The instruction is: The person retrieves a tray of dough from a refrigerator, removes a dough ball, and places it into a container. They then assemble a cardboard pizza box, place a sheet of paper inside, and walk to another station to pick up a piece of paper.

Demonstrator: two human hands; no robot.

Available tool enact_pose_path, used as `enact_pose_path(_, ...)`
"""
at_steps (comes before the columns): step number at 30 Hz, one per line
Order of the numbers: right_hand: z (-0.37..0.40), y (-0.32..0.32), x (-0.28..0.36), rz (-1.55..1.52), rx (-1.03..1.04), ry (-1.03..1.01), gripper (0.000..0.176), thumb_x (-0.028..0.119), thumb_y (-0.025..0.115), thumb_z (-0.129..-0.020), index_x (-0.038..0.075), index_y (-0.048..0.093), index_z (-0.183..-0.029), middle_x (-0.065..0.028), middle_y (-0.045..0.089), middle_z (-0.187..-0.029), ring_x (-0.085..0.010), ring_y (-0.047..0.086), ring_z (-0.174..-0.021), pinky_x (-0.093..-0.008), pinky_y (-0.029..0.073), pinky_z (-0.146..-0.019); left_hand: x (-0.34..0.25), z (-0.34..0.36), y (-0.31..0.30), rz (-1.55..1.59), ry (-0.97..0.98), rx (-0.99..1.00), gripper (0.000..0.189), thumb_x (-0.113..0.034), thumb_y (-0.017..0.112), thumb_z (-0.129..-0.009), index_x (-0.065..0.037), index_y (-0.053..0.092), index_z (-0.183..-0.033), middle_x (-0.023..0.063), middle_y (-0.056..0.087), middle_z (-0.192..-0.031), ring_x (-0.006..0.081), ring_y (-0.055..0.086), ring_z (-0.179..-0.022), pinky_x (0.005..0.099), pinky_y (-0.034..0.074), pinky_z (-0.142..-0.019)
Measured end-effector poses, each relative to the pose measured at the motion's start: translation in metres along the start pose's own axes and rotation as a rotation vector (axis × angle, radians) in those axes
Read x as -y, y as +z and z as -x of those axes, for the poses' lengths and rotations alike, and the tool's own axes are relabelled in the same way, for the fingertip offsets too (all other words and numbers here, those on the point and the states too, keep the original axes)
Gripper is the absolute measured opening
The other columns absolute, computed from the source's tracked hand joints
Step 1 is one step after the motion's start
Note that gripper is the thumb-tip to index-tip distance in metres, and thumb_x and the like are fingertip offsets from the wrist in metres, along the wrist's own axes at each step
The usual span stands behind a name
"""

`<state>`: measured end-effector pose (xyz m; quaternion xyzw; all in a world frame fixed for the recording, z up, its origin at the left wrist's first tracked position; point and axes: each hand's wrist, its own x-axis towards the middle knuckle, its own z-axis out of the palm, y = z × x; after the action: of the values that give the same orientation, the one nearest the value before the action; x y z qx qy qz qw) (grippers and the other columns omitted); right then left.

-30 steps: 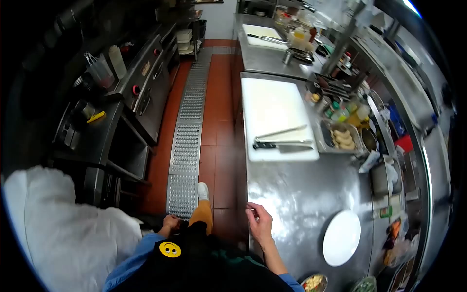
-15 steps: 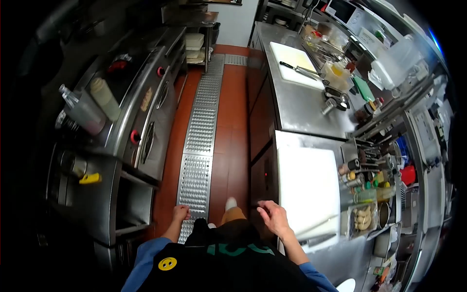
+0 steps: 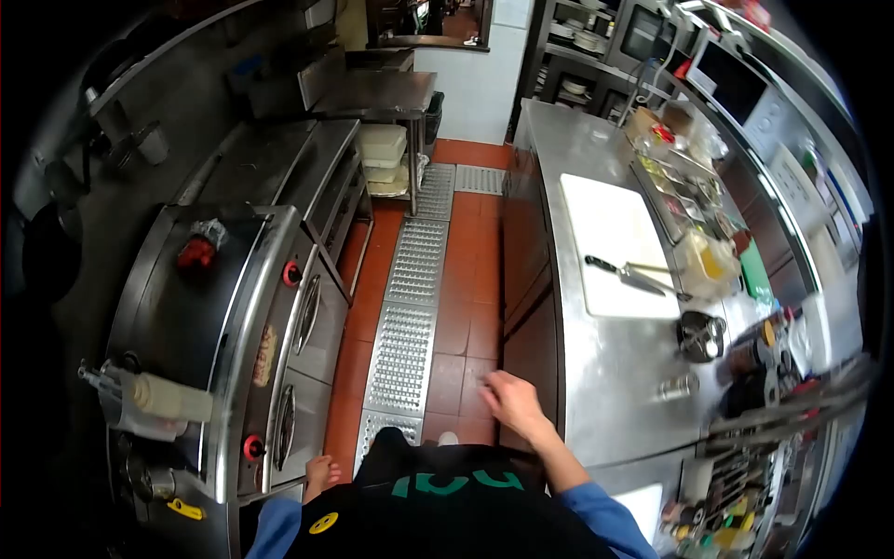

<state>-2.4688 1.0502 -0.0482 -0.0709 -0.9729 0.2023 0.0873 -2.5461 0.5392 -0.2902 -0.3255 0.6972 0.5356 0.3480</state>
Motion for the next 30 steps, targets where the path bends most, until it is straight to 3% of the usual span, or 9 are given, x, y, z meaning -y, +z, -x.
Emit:
enact_pose_path(3, -0.131, -0.065, 0.059, -0.189, 0.120, -0.127, 0.022, 0.020, 0.062, -0.085, 0.005, 0.061, -0.101, -0.0161, 0.063, -0.084, -0.0344, 0.062, -0.077, -0.0417, 0.051, -0.065, -0.013, -0.016, 0.011, 0.008, -0.022, -0.086, 0.029, -0.022, 0.056, -0.089, -0.004, 0.055, -0.111, 0.0112, 0.064, -0.080, 0.0228, 0.065, -0.059, 0.0349, 0.053, -0.047)
enact_pose_path(9, -0.275, -0.055, -0.019, -0.083, 0.153, -0.143, 0.022, 0.018, 0.063, -0.084, 0.005, 0.058, -0.100, -0.0154, 0.061, -0.083, -0.0353, 0.060, -0.076, -0.0426, 0.050, -0.065, -0.126, -0.114, 0.078, -0.095, -0.113, -0.065, 0.022, -0.020, 0.057, -0.089, -0.004, 0.058, -0.103, 0.0096, 0.062, -0.074, 0.0203, 0.062, -0.056, 0.0332, 0.049, -0.044)
enact_pose_path(10, -0.271, 0.005, -0.090, 0.003, 0.118, -0.074, 0.023, 0.019, 0.063, -0.083, 0.005, 0.058, -0.101, -0.0156, 0.061, -0.084, -0.0351, 0.060, -0.078, -0.0422, 0.050, -0.066, -0.158, -0.139, 0.088, -0.130, -0.110, -0.057, 0.021, -0.020, 0.057, -0.089, -0.004, 0.058, -0.102, 0.0093, 0.062, -0.073, 0.0199, 0.062, -0.056, 0.0329, 0.048, -0.043)
enact_pose_path(16, -0.312, -0.054, -0.142, 0.062, 0.233, 0.454, 0.035, 0.033, 0.061, -0.085, 0.003, 0.059, -0.102, -0.0186, 0.063, -0.092, -0.0378, 0.061, -0.086, -0.0441, 0.050, -0.074, -0.405, -0.312, 0.174, -0.404, 0.305, 0.214, 0.016, -0.019, 0.058, -0.088, -0.005, 0.062, -0.094, 0.0077, 0.061, -0.067, 0.0173, 0.059, -0.052, 0.0313, 0.045, -0.040)
enact_pose_path(18, -0.345, -0.069, -0.146, 0.008, 0.302, 0.572, 0.038, 0.035, 0.060, -0.086, 0.003, 0.060, -0.105, -0.0189, 0.063, -0.094, -0.0383, 0.060, -0.089, -0.0450, 0.049, -0.077, -0.536, -0.267, 0.252, -0.222, 0.221, -0.041, 0.010, -0.014, 0.062, -0.086, -0.005, 0.062, -0.082, 0.0048, 0.057, -0.060, 0.0141, 0.055, -0.050, 0.0286, 0.043, -0.038)
enact_pose_path(20, -0.380, -0.066, -0.172, -0.049, 0.351, 0.641, 0.038, 0.036, 0.059, -0.086, 0.003, 0.060, -0.106, -0.0184, 0.063, -0.095, -0.0375, 0.059, -0.091, -0.0446, 0.049, -0.078, -0.611, -0.300, 0.312, -0.245, 0.398, 0.109, 0.005, -0.008, 0.062, -0.084, -0.004, 0.063, -0.082, 0.0041, 0.057, -0.062, 0.0115, 0.054, -0.050, 0.0265, 0.044, -0.040)
enact_pose_path(24, -0.452, -0.043, -0.268, 0.146, 0.262, 0.638, 0.043, 0.035, 0.064, -0.083, 0.002, 0.059, -0.109, -0.0202, 0.058, -0.106, -0.0371, 0.054, -0.102, -0.0429, 0.046, -0.085, -0.713, -0.312, 0.437, -0.353, 0.612, 0.229, 0.008, -0.004, 0.060, -0.079, -0.004, 0.067, -0.083, 0.0047, 0.064, -0.067, 0.0122, 0.063, -0.064, 0.0258, 0.051, -0.053)
enact_pose_path(25, -0.475, -0.037, -0.296, 0.325, 0.240, 0.628, 0.045, 0.034, 0.066, -0.081, 0.001, 0.058, -0.111, -0.0211, 0.055, -0.111, -0.0373, 0.052, -0.104, -0.0425, 0.045, -0.087, -0.719, -0.315, 0.465, -0.547, 0.952, 0.130, 0.009, -0.009, 0.061, -0.080, -0.003, 0.067, -0.084, 0.0060, 0.065, -0.066, 0.0131, 0.062, -0.061, 0.0281, 0.050, -0.053)
enact_pose_path(30, -0.655, -0.077, -0.404, 0.097, -0.344, 0.554, 0.048, 0.021, 0.063, -0.084, 0.004, 0.046, -0.125, -0.0258, 0.043, -0.130, -0.0443, 0.054, -0.103, -0.0454, 0.048, -0.085, -0.790, -0.248, 0.568, -0.661, 0.956, 0.184, 0.024, -0.021, 0.065, -0.082, -0.004, 0.066, -0.098, 0.0107, 0.067, -0.077, 0.0221, 0.065, -0.073, 0.0338, 0.051, -0.069)
